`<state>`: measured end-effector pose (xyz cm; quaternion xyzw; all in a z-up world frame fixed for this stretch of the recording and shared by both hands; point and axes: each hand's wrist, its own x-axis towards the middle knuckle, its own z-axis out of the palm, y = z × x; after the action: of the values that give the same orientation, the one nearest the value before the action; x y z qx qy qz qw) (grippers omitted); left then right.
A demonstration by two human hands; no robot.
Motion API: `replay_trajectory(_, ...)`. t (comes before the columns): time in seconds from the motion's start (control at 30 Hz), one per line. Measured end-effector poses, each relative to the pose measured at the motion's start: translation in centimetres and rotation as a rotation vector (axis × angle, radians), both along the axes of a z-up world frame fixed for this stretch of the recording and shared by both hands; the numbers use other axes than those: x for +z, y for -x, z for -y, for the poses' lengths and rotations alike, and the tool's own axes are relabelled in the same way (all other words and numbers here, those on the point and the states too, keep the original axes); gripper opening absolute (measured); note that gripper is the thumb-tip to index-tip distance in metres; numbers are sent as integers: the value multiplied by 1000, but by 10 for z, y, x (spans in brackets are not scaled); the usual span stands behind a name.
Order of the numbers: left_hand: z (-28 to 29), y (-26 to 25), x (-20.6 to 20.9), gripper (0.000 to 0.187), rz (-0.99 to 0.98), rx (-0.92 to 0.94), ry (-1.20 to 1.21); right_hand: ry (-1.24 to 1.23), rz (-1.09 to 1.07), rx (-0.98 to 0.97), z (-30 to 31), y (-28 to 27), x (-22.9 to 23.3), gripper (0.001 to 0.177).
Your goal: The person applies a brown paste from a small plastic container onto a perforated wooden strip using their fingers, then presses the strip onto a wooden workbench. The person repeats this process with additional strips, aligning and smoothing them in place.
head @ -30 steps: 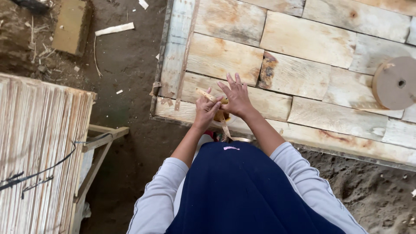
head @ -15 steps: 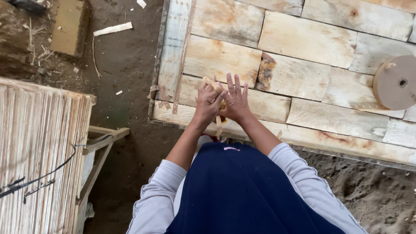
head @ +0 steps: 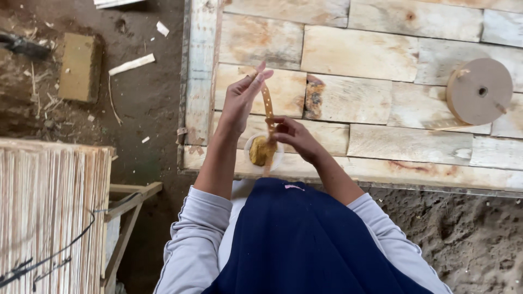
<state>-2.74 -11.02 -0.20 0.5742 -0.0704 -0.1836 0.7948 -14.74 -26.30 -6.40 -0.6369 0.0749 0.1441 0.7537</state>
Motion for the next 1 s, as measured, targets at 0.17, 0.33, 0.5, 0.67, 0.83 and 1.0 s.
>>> replay_trajectory(0.17,35,-15,-7,29,65,-29,62,9,60,-138,56,-11,49,24)
replay_trajectory(0.33,61,-48,-56,31,288,-85,-144,100,101,-232,100,-10,84,18)
replay_trajectory(0.5,99,-54,-55,58,231,-99,-540,278,26,-221,92,-16,105,15)
replay_trajectory(0.67,119,-88,-106,61,171,-150,-703,364,2,-257,101,-26,86,16)
replay_trajectory(0.83,147,-114,-116,31,-335,-118,-138,386,-76,-336,114,-40,64,17)
replay_trajectory(1.0,166,-180,-160,13,-423,-211,-113,376,-192,-440,126,-53,19,20)
